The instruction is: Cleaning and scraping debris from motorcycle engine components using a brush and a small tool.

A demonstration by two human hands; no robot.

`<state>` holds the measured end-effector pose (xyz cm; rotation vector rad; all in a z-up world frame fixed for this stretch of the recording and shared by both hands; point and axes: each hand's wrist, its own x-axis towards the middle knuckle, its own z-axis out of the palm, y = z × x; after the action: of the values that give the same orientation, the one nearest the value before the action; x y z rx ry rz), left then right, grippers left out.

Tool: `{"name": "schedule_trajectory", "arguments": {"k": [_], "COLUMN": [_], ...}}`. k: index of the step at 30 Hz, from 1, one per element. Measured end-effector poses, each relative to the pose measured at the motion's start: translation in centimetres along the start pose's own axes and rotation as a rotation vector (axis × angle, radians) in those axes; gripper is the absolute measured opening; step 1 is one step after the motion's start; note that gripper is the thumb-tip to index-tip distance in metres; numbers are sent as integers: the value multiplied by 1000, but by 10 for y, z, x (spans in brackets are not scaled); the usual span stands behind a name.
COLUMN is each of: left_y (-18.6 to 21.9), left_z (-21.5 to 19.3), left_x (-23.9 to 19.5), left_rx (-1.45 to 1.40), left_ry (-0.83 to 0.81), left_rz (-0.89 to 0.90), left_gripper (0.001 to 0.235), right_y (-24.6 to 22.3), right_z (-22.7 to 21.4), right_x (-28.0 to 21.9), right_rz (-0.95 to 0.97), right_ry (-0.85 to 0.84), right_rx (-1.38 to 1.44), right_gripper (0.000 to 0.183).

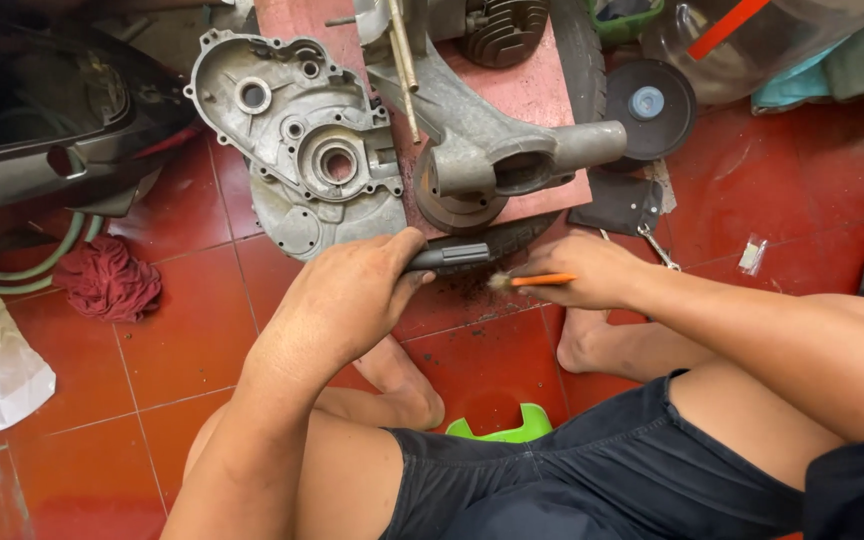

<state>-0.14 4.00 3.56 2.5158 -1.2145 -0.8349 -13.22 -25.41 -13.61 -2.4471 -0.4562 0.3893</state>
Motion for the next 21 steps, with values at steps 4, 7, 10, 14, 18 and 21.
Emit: {"name": "schedule_trajectory", "arguments": {"k": [4, 7, 10, 14, 18, 21], "left_y": [5, 4, 1, 1, 3, 1], "left_z": [-5, -4, -4, -8, -10, 2], "left_x": [3, 0, 1, 2, 2, -5], "left_rx": [5, -16, -23, -13, 1, -39], "left_ry": [2, -6, -41, -70, -36, -52], "left_rz": [2, -2, 1, -48, -57, -66], "left_gripper": [20, 20, 20, 21, 21, 20], "right_y": [29, 41, 45, 5, -13, 72], "right_z": [-36, -63, -37, -3, -37, -39], "right_x": [15, 20, 15, 17, 22, 15], "right_rz": [-32, 26, 203, -19, -22, -43], "right_ry": [106, 168, 118, 34, 107, 166], "right_rx": [-8, -539, -565, -245, -271, -689], "right_gripper": [28, 24, 26, 33, 36, 27]}}
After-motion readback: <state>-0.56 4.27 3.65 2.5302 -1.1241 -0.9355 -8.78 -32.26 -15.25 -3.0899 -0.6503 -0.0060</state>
